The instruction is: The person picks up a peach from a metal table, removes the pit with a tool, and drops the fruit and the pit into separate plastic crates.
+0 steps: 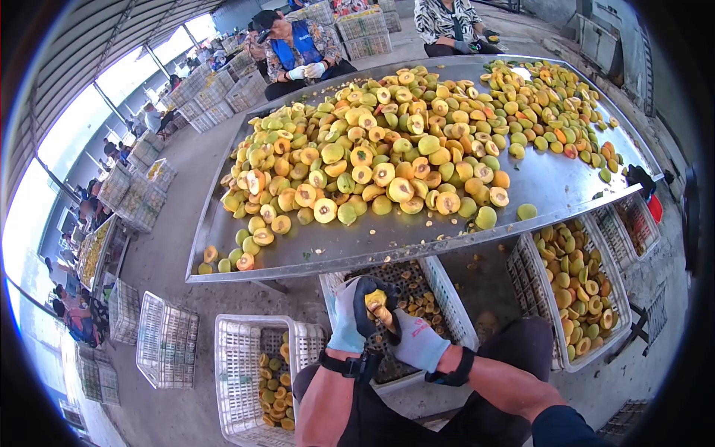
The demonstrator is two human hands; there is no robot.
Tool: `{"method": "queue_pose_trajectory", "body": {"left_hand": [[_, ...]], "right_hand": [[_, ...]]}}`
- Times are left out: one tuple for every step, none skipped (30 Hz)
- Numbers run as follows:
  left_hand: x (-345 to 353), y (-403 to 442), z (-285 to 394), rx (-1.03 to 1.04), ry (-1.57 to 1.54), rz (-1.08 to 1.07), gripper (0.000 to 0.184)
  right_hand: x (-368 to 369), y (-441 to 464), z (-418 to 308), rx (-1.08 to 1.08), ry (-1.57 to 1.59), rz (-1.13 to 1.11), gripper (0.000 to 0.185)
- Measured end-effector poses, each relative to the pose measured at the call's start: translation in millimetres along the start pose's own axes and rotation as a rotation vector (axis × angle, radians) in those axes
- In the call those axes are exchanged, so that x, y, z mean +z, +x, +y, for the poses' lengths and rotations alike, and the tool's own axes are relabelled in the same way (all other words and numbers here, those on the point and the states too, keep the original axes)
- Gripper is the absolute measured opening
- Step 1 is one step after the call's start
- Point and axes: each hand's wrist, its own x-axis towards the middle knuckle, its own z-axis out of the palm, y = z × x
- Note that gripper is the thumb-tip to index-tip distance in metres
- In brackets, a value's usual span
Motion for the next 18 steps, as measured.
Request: {"method": "queue_pose_trajectory", "body": {"left_hand": [[-3.9, 2.5, -4.9, 0.001, 0.000, -0.001, 0.015], [-8.6, 7.1, -12.5, 0.054, 0.016, -0.030, 0.018], [-12.4, 10.2, -19.6, 0.108, 0.032, -0.059, 0.020], [-5.5, 9.9, -1.0, 0.110, 0.033, -0.060, 0.020], [8.6, 7.6, 34.3, -0.027, -0.296, -0.052, 0.021], [19.1, 4.3, 56.8, -0.167, -0.623, -0.042, 0.023], [23.5, 0.4, 60.1, -0.152, -0.637, -0.033, 0.023], [21.7, -3.7, 42.1, -0.150, -0.637, -0.033, 0.023], [14.8, -7.2, 8.3, 0.003, -0.315, 0.045, 0.023], [8.4, -5.4, -15.9, 0.153, 0.009, 0.120, 0.023], [-0.1, -0.2, -22.5, 0.197, 0.107, -0.048, 0.023], [-3.0, 0.3, -32.3, 0.198, 0.105, -0.045, 0.023], [-2.9, -3.0, -33.8, 0.179, 0.143, -0.036, 0.023], [-3.3, -5.4, -35.2, 0.160, 0.181, -0.028, 0.022], [-4.6, -7.3, -36.5, 0.196, 0.191, -0.074, 0.021], [-4.5, -7.7, -36.1, 0.191, 0.195, -0.075, 0.021], [-3.6, -8.0, -35.8, 0.136, 0.156, -0.059, 0.019], [-1.9, -6.8, -34.9, 0.084, 0.114, -0.042, 0.019]], "right_hand": [[-2.7, 0.8, 0.0, -0.077, 0.151, 0.063, 0.032], [-4.6, 3.5, 3.1, -0.079, 0.150, 0.065, 0.032], [-6.2, 8.2, 8.4, -0.098, 0.353, -0.056, 0.029], [-8.6, 12.7, 10.5, -0.116, 0.557, -0.179, 0.027], [-36.2, 3.3, -23.4, 0.304, 0.946, -0.432, 0.018], [-43.2, 3.4, -27.1, 0.302, 0.947, -0.429, 0.018], [-49.3, 2.9, -28.1, 0.394, 1.104, -0.506, 0.016], [-52.0, 2.4, -28.4, 0.487, 1.261, -0.585, 0.015], [-49.9, 3.6, -27.4, 0.529, 1.277, -0.601, 0.014], [-43.9, 4.0, -22.2, 0.528, 1.277, -0.602, 0.014], [-34.5, 4.4, -13.4, 0.417, 1.119, -0.540, 0.016], [-25.7, 4.4, -4.2, 0.311, 0.960, -0.477, 0.021], [-18.8, 5.1, -0.3, 0.222, 0.740, -0.375, 0.019], [-16.2, 6.6, 2.9, 0.223, 0.741, -0.376, 0.019], [-14.3, 7.5, 4.6, 0.211, 0.540, -0.351, 0.020], [-11.9, 7.9, 5.4, 0.198, 0.345, -0.322, 0.020], [-9.7, 7.6, 7.7, 0.199, 0.351, -0.321, 0.020], [-8.8, 7.1, 10.7, 0.169, 0.311, -0.296, 0.023]]}}
